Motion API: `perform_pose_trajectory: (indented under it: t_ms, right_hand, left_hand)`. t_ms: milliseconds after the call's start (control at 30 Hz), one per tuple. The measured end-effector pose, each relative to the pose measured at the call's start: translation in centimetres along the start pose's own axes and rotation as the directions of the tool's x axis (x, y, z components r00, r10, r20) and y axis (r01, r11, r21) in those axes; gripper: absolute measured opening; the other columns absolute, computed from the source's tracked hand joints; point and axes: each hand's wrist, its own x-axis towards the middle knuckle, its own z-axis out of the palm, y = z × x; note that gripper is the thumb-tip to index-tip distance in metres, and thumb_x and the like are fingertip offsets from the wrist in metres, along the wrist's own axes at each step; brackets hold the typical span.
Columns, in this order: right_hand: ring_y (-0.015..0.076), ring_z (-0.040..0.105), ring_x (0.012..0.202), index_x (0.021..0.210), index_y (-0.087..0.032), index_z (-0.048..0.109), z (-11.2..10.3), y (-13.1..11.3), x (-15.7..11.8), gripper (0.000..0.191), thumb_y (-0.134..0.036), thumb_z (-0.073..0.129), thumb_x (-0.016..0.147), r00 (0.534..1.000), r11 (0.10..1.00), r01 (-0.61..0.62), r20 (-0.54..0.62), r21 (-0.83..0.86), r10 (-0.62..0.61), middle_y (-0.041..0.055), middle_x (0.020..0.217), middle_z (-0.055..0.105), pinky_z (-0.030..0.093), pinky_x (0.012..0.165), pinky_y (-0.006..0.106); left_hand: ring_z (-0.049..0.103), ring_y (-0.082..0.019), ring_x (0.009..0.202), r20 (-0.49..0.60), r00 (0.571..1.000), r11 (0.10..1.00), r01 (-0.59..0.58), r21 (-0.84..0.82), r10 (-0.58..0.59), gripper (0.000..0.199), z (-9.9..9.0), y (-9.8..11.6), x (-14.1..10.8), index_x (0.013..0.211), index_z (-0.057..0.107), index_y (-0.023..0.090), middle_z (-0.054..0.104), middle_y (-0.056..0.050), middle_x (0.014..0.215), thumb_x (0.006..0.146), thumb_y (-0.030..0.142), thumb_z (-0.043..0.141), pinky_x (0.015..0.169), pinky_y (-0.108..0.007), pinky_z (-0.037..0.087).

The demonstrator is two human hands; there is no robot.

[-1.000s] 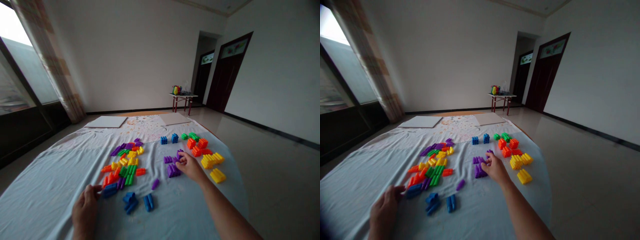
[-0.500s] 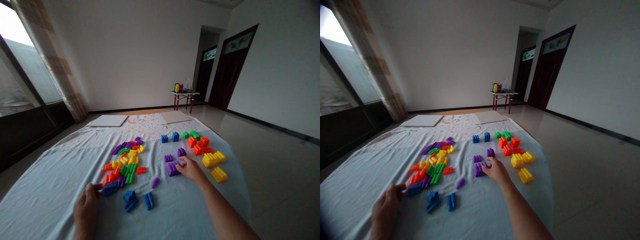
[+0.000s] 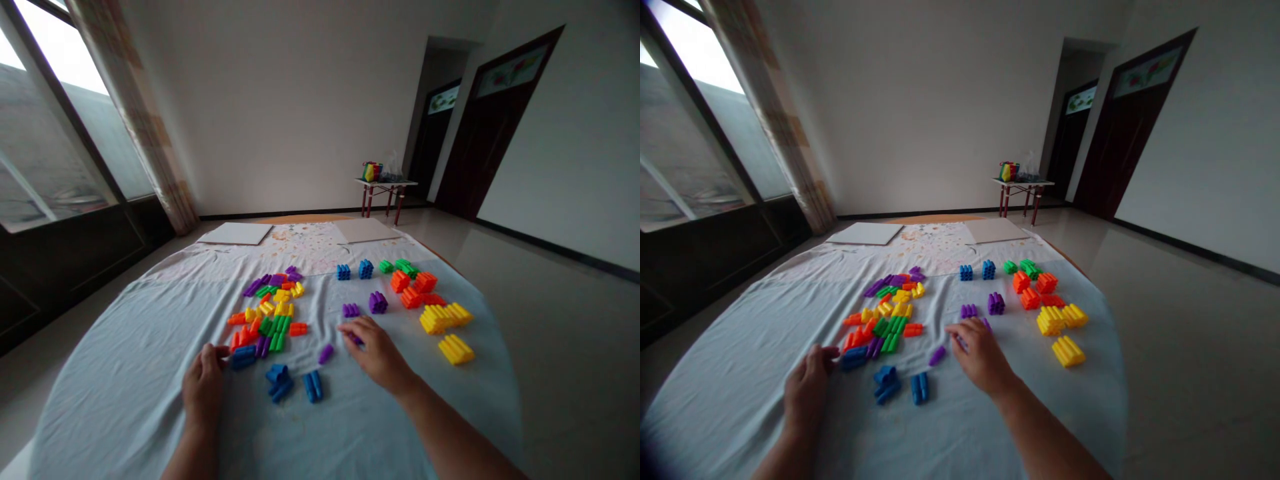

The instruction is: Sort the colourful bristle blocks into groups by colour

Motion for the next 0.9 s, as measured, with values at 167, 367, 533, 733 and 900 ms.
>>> perform_pose_trajectory:
  t_ms: [167,367,533,733,900]
  right_hand:
    - [0.0176,0.055,0.095,0.102,-0.02,0.063,3.2,-2.7,-0.7,0.031,-0.004,0.049,0.08,0.954,0.987,0.154,0.252,0.056,-0.163,0.0047,0.097,0.065,0.044,0.088,0.033]
    - [0.0175,0.054,0.097,0.103,-0.018,0.064,4.3,-3.2,-0.4,0.03,-0.006,0.05,0.079,0.935,0.978,0.188,0.286,0.094,-0.208,0.0054,0.101,0.065,0.043,0.091,0.032]
    - [0.0183,0.056,0.1,0.1,-0.017,0.065,6.2,-4.4,2.8,0.027,-0.008,0.052,0.078,0.924,0.978,0.198,0.318,0.073,-0.211,0.0067,0.101,0.067,0.041,0.095,0.033]
    - [0.017,0.055,0.107,0.105,-0.017,0.065,11.7,-5.6,6.7,0.033,-0.008,0.048,0.078,0.868,0.969,0.245,0.435,0.045,-0.239,0.0062,0.112,0.065,0.039,0.096,0.03]
    - [0.0217,0.052,0.11,0.108,-0.02,0.063,13.5,-6.0,7.3,0.035,-0.012,0.05,0.077,0.812,0.954,0.277,0.558,-0.112,-0.17,0.0062,0.116,0.063,0.038,0.095,0.037]
  left_hand:
    - [0.05,-0.018,0.056,-0.009,1.0,0.998,0.0,-0.056,0.0,0.051,0.1,0.6,-0.4,0.072,0.062,0.016,0.054,-0.001,0.055,0.075,0.06,0.036,0.056,-0.031,0.038]
    - [0.05,-0.018,0.058,-0.01,0.999,0.997,-0.041,-0.063,0.04,0.047,0.0,1.1,-0.8,0.069,0.061,0.017,0.055,-0.002,0.057,0.077,0.056,0.036,0.06,-0.032,0.038]
    - [0.05,-0.018,0.058,0.007,0.998,0.995,-0.058,-0.079,0.058,0.047,0.0,1.4,-1.0,0.066,0.06,0.017,0.056,-0.003,0.058,0.077,0.056,0.035,0.06,-0.032,0.039]
    - [0.05,-0.018,0.058,0.019,0.997,0.993,-0.072,-0.094,0.074,0.049,-0.2,1.4,-1.1,0.067,0.06,0.017,0.057,-0.004,0.059,0.077,0.057,0.035,0.059,-0.032,0.039]
    - [0.051,-0.019,0.059,0.019,0.997,0.993,-0.069,-0.098,0.071,0.05,-0.2,0.8,-0.8,0.067,0.06,0.017,0.057,-0.003,0.059,0.076,0.059,0.035,0.06,-0.031,0.04]
